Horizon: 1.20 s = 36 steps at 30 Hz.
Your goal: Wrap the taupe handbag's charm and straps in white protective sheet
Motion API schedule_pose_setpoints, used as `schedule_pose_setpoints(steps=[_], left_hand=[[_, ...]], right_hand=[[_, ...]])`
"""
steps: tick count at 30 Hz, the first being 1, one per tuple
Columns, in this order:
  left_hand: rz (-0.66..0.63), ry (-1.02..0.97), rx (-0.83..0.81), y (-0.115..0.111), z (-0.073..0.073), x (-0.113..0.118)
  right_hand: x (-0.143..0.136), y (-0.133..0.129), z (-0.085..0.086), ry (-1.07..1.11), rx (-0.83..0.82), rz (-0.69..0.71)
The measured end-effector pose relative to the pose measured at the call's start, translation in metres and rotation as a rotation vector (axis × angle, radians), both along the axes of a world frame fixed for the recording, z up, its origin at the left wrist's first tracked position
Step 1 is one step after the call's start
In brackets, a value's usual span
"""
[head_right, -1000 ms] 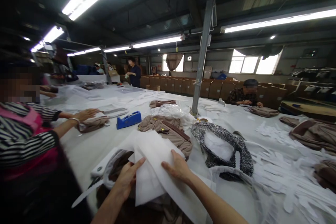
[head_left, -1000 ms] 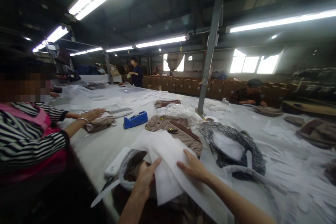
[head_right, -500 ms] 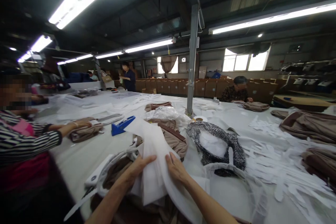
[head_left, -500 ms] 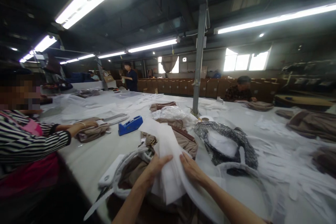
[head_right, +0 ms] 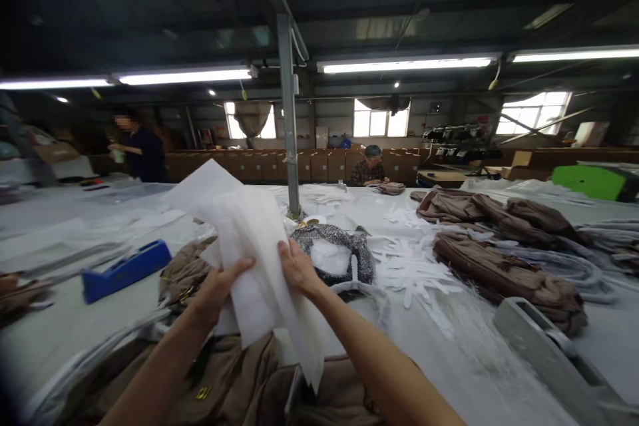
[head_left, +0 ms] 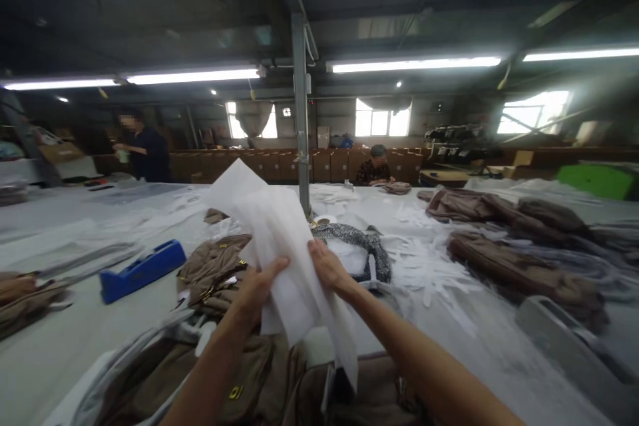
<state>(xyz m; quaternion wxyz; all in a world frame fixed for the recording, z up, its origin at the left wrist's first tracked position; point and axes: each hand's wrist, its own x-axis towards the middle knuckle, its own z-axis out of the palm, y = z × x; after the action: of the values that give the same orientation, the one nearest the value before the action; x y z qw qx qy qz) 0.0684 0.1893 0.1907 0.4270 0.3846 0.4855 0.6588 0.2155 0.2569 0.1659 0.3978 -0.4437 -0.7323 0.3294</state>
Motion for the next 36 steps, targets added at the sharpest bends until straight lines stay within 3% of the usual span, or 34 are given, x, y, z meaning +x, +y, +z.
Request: schedule_pose_setpoints(steps=[3, 7, 10, 13, 16, 19, 22, 24, 27, 30, 33, 36], left_hand=[[-0.061, 0.010, 0.040, 0.013, 0.020, 0.021], [-0.100, 0.066, 0.085, 0.030, 0.037, 0.041], [-0.156, 0.105, 0.123, 0.044, 0.045, 0.043], [-0.224, 0.078, 0.077, 0.059, 0.042, 0.032], [-0.278, 0.008, -0.024, 0.071, 0.021, 0.016], [-0.268, -0.026, -0.064, 0.082, -0.014, 0.005], [-0.258, -0.051, -0.097, 0.090, -0.048, 0.004], [-0.281, -0.067, -0.125, 0.093, -0.062, 0.007], [-0.375, -0.126, -0.198, 0.094, -0.071, 0.014], [-0.449, -0.253, -0.299, 0.096, -0.073, 0.023], [-0.452, -0.340, -0.330, 0.101, -0.080, 0.032], [-0.432, -0.345, -0.361, 0.108, -0.096, 0.036]], right_hand=[[0.028, 0.011, 0.028, -0.014, 0.065, -0.043], [0.058, 0.019, 0.049, -0.036, 0.092, -0.103], [0.068, 0.023, 0.056, -0.034, 0.089, -0.145], [0.064, 0.027, 0.050, -0.030, 0.061, -0.173], [0.052, 0.031, 0.028, -0.027, 0.007, -0.165], [0.041, 0.037, -0.006, -0.041, -0.068, -0.165], [0.036, 0.041, -0.038, -0.081, -0.135, -0.189], [0.038, 0.041, -0.052, -0.104, -0.153, -0.209], [0.045, 0.037, -0.056, -0.121, -0.132, -0.251], [0.057, 0.032, -0.047, -0.128, -0.092, -0.294], [0.067, 0.031, -0.040, -0.156, -0.057, -0.331], [0.073, 0.033, -0.046, -0.203, -0.070, -0.341]])
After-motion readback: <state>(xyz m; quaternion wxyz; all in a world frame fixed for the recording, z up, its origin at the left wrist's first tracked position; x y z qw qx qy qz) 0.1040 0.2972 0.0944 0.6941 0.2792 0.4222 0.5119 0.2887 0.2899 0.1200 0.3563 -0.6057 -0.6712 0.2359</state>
